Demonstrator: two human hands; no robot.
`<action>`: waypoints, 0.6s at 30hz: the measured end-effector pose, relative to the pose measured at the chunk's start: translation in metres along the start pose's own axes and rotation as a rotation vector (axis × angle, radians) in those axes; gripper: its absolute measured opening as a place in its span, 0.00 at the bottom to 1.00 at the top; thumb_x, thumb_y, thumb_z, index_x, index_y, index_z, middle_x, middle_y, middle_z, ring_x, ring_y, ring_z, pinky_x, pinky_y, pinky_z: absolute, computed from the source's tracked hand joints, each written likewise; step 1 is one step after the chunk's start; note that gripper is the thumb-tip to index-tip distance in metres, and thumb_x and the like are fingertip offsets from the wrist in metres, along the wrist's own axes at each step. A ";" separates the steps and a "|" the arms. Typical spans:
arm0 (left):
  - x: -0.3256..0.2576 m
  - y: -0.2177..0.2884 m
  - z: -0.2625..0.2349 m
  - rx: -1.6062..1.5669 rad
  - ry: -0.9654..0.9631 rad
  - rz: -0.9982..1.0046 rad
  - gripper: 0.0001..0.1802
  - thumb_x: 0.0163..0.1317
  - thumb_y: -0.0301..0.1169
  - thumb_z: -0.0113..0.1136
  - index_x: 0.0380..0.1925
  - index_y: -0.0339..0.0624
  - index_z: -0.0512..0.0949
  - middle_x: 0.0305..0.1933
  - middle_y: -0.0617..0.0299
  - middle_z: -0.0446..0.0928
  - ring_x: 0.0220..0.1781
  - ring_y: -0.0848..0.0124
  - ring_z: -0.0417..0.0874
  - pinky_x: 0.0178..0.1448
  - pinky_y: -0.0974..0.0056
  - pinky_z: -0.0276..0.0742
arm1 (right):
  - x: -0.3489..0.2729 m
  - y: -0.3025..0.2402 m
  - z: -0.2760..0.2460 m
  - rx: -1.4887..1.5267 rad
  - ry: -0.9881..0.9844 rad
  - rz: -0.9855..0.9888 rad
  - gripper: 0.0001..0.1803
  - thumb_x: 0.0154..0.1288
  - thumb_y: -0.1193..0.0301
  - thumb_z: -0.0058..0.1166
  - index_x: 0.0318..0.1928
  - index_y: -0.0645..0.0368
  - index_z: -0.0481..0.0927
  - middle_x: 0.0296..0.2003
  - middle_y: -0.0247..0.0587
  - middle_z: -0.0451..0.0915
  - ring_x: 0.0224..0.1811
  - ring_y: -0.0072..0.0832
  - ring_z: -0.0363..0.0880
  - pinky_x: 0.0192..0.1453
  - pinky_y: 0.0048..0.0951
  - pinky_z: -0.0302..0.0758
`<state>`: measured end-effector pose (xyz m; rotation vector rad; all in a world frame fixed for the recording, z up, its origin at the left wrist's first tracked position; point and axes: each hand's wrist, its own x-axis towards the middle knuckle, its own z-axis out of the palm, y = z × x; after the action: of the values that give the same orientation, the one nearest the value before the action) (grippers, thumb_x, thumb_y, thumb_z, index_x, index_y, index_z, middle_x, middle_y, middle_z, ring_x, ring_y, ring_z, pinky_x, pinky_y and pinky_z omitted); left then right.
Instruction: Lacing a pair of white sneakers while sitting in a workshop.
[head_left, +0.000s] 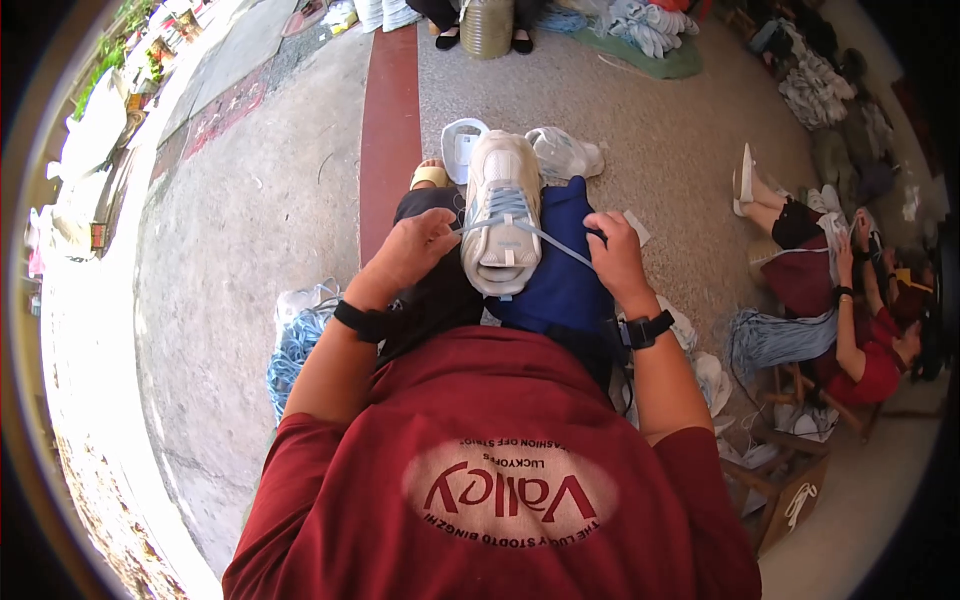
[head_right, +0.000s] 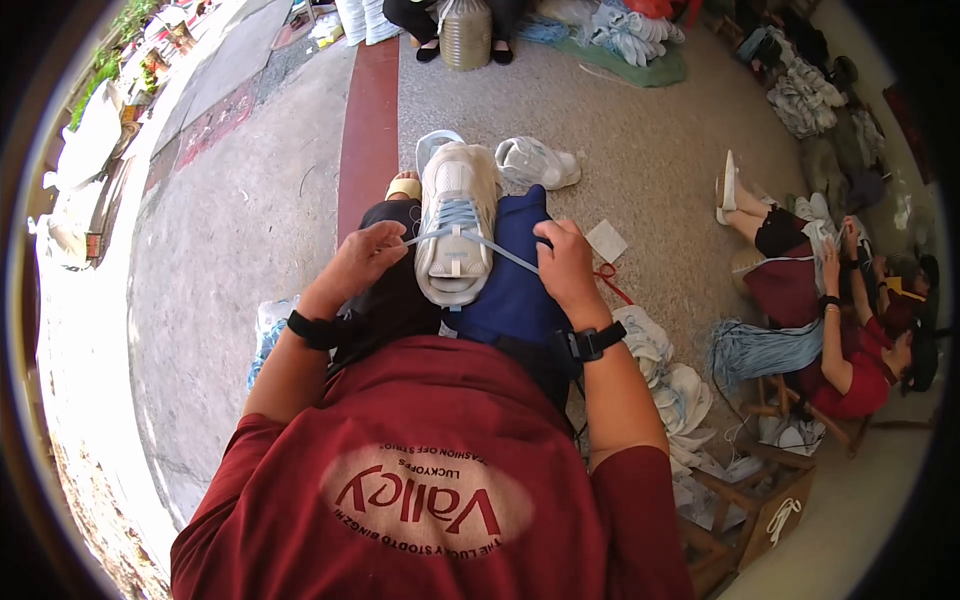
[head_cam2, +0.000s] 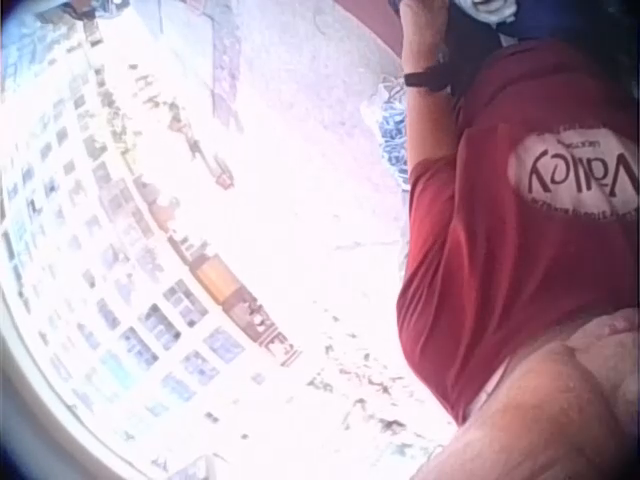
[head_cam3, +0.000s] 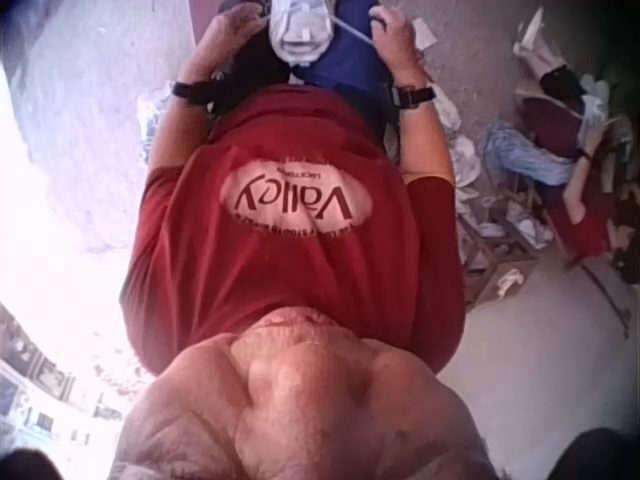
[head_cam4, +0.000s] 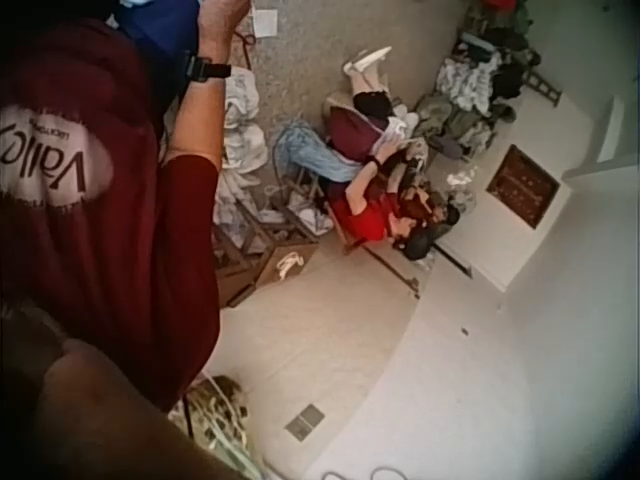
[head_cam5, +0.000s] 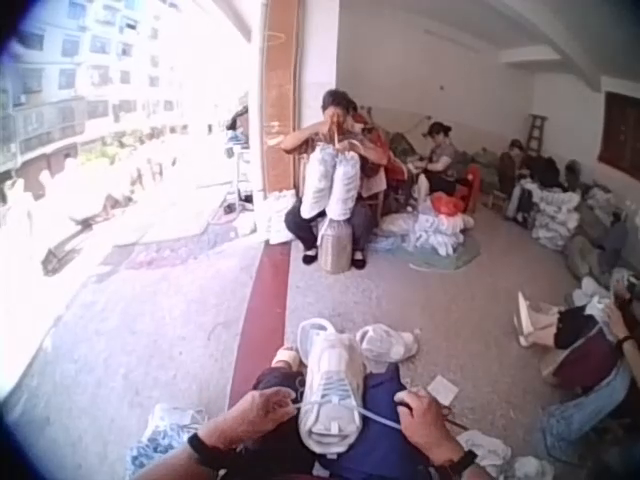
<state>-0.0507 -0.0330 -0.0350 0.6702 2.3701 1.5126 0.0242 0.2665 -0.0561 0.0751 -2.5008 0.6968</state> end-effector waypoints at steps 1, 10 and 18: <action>0.004 0.006 0.007 0.010 -0.018 -0.009 0.11 0.58 0.26 0.56 0.39 0.31 0.75 0.29 0.62 0.77 0.36 0.76 0.75 0.43 0.69 0.73 | 0.010 -0.008 0.005 0.176 -0.065 -0.003 0.07 0.49 0.81 0.52 0.32 0.61 0.76 0.27 0.46 0.76 0.31 0.42 0.76 0.36 0.38 0.72; 0.018 0.017 0.028 0.313 0.004 0.100 0.15 0.53 0.32 0.60 0.37 0.32 0.76 0.31 0.50 0.77 0.33 0.59 0.79 0.37 0.60 0.73 | 0.043 -0.055 0.043 -0.070 -0.288 -0.143 0.01 0.50 0.78 0.51 0.26 0.63 0.75 0.25 0.49 0.74 0.30 0.44 0.75 0.34 0.38 0.73; 0.019 0.014 0.029 0.345 0.032 0.117 0.15 0.53 0.35 0.61 0.34 0.32 0.75 0.30 0.47 0.77 0.34 0.55 0.80 0.37 0.60 0.73 | 0.059 -0.048 0.052 -0.198 -0.270 -0.260 0.02 0.47 0.77 0.49 0.22 0.63 0.73 0.19 0.45 0.73 0.24 0.37 0.75 0.27 0.35 0.72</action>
<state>-0.0510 0.0043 -0.0340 0.8778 2.6886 1.1700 -0.0416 0.2042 -0.0409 0.4397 -2.7335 0.3494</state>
